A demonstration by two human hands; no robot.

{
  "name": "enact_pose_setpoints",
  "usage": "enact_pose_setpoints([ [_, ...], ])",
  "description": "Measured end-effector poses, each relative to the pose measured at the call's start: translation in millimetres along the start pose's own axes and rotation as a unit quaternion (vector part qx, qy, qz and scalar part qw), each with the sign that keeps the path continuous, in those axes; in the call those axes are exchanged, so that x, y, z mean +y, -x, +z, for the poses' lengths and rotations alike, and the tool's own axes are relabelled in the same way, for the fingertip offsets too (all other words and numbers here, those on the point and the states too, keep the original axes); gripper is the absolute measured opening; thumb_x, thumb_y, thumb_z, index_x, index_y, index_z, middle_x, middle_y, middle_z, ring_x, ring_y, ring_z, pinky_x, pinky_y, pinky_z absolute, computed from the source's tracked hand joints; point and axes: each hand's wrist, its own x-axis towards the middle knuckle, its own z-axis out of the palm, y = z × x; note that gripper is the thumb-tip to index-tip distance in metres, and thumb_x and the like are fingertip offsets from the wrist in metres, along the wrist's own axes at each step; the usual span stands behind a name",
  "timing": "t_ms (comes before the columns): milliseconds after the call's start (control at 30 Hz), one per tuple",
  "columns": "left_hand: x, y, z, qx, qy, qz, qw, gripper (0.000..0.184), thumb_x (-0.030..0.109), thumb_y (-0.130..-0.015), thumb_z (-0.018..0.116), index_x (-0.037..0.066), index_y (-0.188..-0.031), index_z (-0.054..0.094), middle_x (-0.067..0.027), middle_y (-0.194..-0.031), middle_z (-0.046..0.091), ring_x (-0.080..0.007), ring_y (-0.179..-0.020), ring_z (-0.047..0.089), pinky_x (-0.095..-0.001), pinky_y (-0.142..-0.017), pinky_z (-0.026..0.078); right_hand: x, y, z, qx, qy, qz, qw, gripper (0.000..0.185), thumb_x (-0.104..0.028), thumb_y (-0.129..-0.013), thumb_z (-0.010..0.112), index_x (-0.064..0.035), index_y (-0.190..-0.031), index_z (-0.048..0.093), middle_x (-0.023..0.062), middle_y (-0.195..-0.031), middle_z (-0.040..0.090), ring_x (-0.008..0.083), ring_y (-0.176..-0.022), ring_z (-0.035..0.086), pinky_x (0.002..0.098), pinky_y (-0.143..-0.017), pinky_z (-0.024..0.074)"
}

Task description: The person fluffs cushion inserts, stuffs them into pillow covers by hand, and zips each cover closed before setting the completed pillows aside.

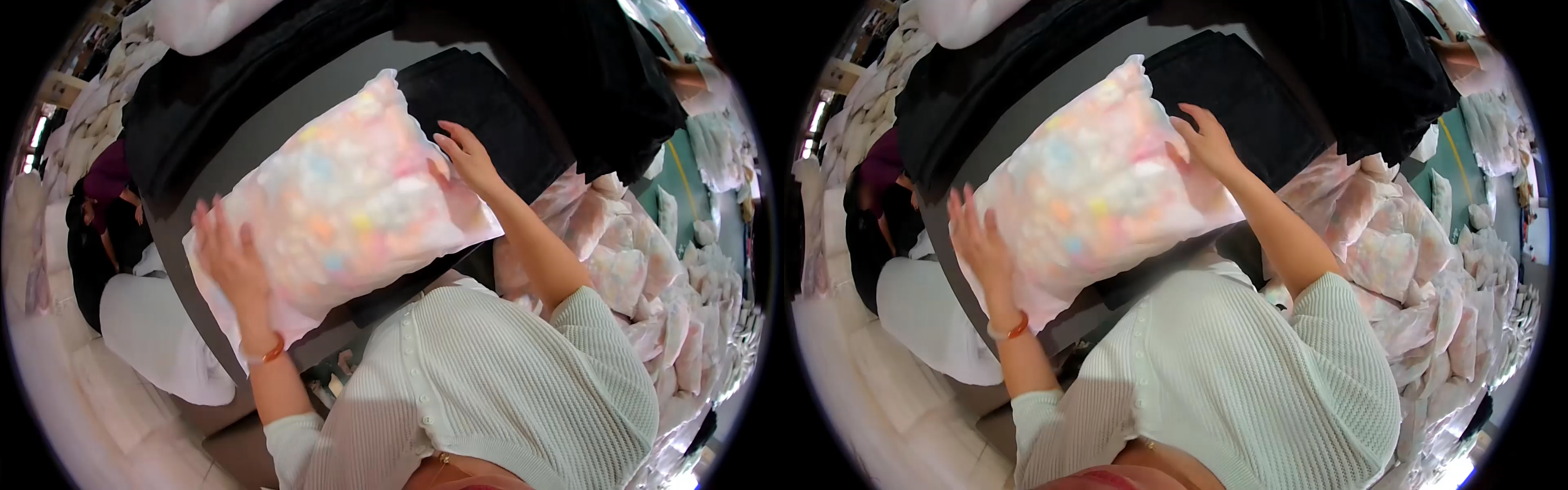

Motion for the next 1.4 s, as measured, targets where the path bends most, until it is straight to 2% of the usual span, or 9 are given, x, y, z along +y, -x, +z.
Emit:
enact_pose_setpoints([
  [67, 54.1, -21.9, 5.5, -0.008, -0.003, 0.029, 1.0, 0.054, 0.032, -0.098, 0.05, 0.014, -0.147, 0.04, -0.0138, -0.154, 0.034, -0.0308, -0.144, 0.027, -0.0499, -0.113, 0.023, 26.6, 6.6, 14.0, -0.056, -0.154, 0.163, 0.973, 0.053, -0.034, -0.093, 0.058, -0.0007, -0.133, 0.052, 0.0206, -0.137, 0.052, 0.0332, -0.126, 0.051, 0.0356, -0.105, 0.0381],
  [200, 41.0, 21.6, 152.1, -0.12, -0.01, 0.007, 0.993, 0.068, 0.048, -0.094, 0.051, 0.018, -0.152, 0.03, -0.0087, -0.158, 0.025, -0.0319, -0.146, 0.021, -0.0553, -0.115, 0.016, -14.5, 43.7, 14.9, -0.138, -0.073, 0.16, 0.975, 0.075, -0.04, -0.089, 0.064, 0.0018, -0.145, 0.034, 0.0261, -0.136, 0.051, 0.0335, -0.126, 0.051, 0.0365, -0.103, 0.04],
  [467, 41.2, -33.1, 133.9, -0.162, 0.022, -0.045, 0.986, 0.067, 0.052, -0.099, 0.036, 0.01, -0.151, 0.028, -0.0126, -0.154, 0.034, -0.033, -0.143, 0.028, -0.0543, -0.115, 0.016, -41.1, -0.5, 3.3, -0.181, -0.187, 0.163, 0.952, 0.07, -0.027, -0.093, 0.062, 0.0012, -0.147, 0.029, 0.0211, -0.133, 0.052, 0.0241, -0.117, 0.054, 0.0328, -0.097, 0.0446],
  [567, 45.3, 65.3, 105.9, -0.077, 0.076, -0.055, 0.993, 0.082, 0.049, -0.088, 0.055, 0.005, -0.151, 0.026, -0.0145, -0.156, 0.028, -0.036, -0.144, 0.023, -0.0522, -0.118, 0.01, 18.4, 21.4, 12.7, -0.175, -0.077, 0.038, 0.981, 0.079, -0.025, -0.088, 0.067, -0.0009, -0.149, 0.024, 0.0132, -0.111, 0.061, 0.0152, -0.088, 0.06, 0.0297, -0.071, 0.0513],
  [633, 32.2, 87.1, 116.9, -0.062, 0.156, -0.113, 0.979, 0.076, 0.045, -0.09, 0.053, 0.006, -0.151, 0.028, -0.0142, -0.156, 0.028, -0.0355, -0.144, 0.023, -0.0501, -0.118, 0.012, -68.6, 37.3, 19.1, -0.25, -0.128, 0.202, 0.938, 0.066, -0.021, -0.087, 0.062, -0.001, -0.143, 0.034, 0.0059, -0.1, 0.059, 0.012, -0.079, 0.057, 0.0232, -0.062, 0.0457],
  [833, 20.5, 8.9, 143.2, -0.074, 0.188, -0.104, 0.974, 0.064, 0.045, -0.096, 0.048, 0.007, -0.146, 0.036, -0.0169, -0.153, 0.032, -0.032, -0.143, 0.025, -0.0461, -0.118, 0.018, -16.7, -17.0, 25.8, -0.227, -0.205, 0.175, 0.936, 0.05, -0.017, -0.093, 0.059, 0.0027, -0.136, 0.044, 0.01, -0.124, 0.056, 0.018, -0.108, 0.054, 0.029, -0.093, 0.0434],
  [1033, -31.2, 79.6, 105.4, 0.027, 0.159, -0.222, 0.962, 0.06, 0.032, -0.096, 0.052, 0.003, -0.146, 0.036, -0.0159, -0.153, 0.032, -0.0319, -0.14, 0.033, -0.0408, -0.114, 0.029, -2.8, -7.6, 34.9, -0.225, -0.165, 0.07, 0.958, 0.061, 0.0, -0.086, 0.052, 0.0031, -0.144, 0.032, 0.0157, -0.131, 0.051, 0.0191, -0.109, 0.054, 0.0277, -0.092, 0.0438],
  [1133, -49.5, 81.0, 119.0, 0.041, 0.195, -0.219, 0.955, 0.058, 0.027, -0.094, 0.055, 0.0, -0.143, 0.039, -0.0169, -0.152, 0.033, -0.033, -0.138, 0.035, -0.0398, -0.113, 0.031, -6.6, 12.2, 59.4, -0.142, -0.03, -0.074, 0.987, 0.057, 0.003, -0.086, 0.049, 0.0048, -0.141, 0.033, 0.0119, -0.108, 0.058, 0.015, -0.084, 0.056, 0.027, -0.073, 0.0474],
  [1400, -9.7, 38.2, 46.9, 0.046, 0.147, -0.199, 0.968, 0.055, 0.031, -0.091, 0.059, 0.005, -0.138, 0.047, -0.0184, -0.149, 0.038, -0.032, -0.141, 0.031, -0.0413, -0.116, 0.025, 41.3, -11.3, 39.9, -0.181, -0.083, 0.017, 0.98, 0.053, 0.004, -0.089, 0.049, 0.0055, -0.14, 0.035, 0.0154, -0.119, 0.058, 0.0192, -0.099, 0.058, 0.0282, -0.086, 0.047],
])
